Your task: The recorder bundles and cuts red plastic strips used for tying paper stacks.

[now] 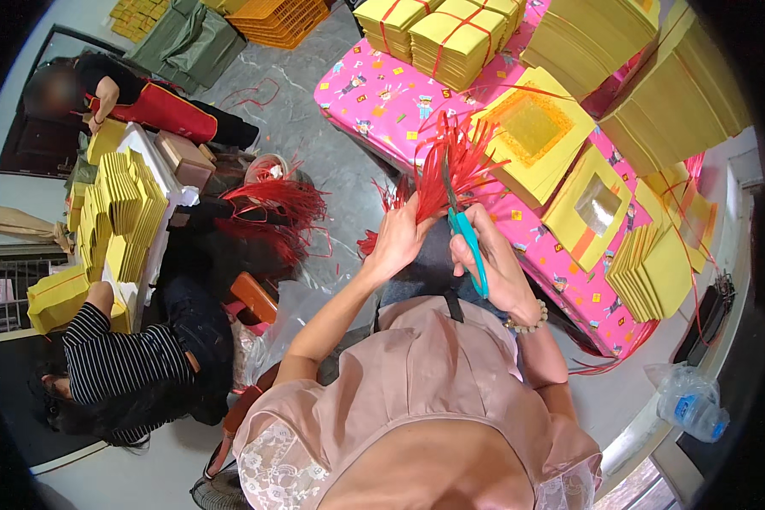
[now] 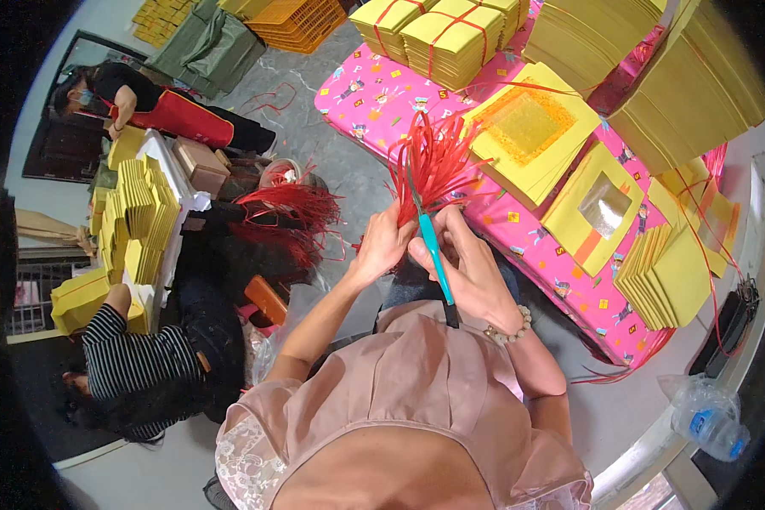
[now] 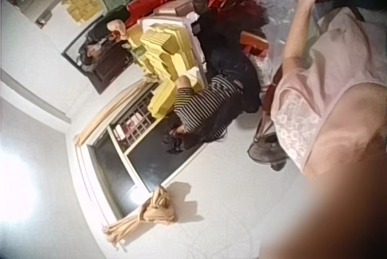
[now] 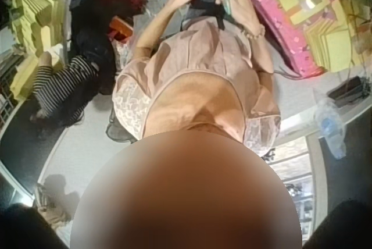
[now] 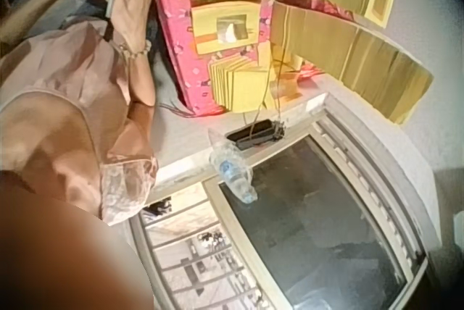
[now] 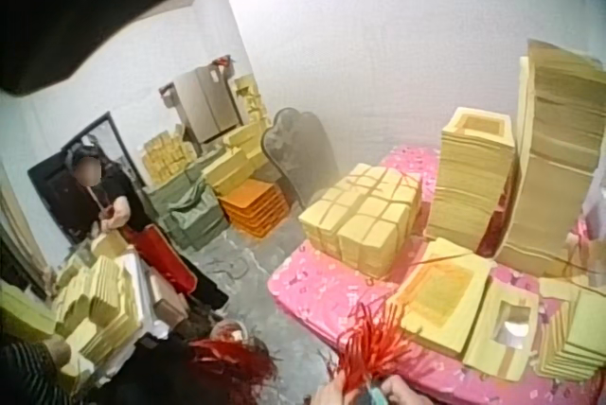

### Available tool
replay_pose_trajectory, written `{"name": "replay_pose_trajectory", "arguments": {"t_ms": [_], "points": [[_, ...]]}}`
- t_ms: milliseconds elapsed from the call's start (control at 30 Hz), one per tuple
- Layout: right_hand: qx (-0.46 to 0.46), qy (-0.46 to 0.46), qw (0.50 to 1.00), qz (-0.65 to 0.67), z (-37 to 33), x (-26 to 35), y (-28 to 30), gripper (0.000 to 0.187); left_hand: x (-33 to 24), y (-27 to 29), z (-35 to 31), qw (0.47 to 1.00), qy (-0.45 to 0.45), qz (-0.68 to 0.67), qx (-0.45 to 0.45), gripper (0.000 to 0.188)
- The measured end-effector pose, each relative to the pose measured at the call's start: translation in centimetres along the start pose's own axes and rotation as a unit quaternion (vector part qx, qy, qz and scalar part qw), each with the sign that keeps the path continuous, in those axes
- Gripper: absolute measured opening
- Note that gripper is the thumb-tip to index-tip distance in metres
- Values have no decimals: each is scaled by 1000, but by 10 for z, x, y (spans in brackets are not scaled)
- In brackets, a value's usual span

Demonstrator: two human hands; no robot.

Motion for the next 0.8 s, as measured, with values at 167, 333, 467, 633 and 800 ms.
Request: {"name": "replay_pose_trajectory", "arguments": {"t_ms": [167, 333, 467, 633, 800], "points": [[-15, 15, 1000, 2, 3, 0, 3, 36, 2, -3, 0, 1000, 5, 9, 1, 33], [-8, -6, 994, -113, 2, 4, 5, 30, 5, -3, 0, 1000, 8, -18, 9, 33], [-25, -2, 990, -137, 3, 6, 5, 30, 6, -4, 1, 1000, -2, -12, 4, 33], [-68, 11, 970, -233, 5, 8, 10, 32, 9, -7, 1, 999, 21, -33, 19, 32], [-109, 55, 946, -301, 6, 10, 11, 36, 8, -7, 2, 999, 22, -35, 24, 30]]}}
Point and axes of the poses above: each hand's wrist, its own z-axis towards the middle knuckle, its own y-axis out of the back of the hand, x = y × z, the point moved 5 cm from there along z, towards the middle knuckle, and after that the axes turned 7 degrees about x, right-handed, at the moved point
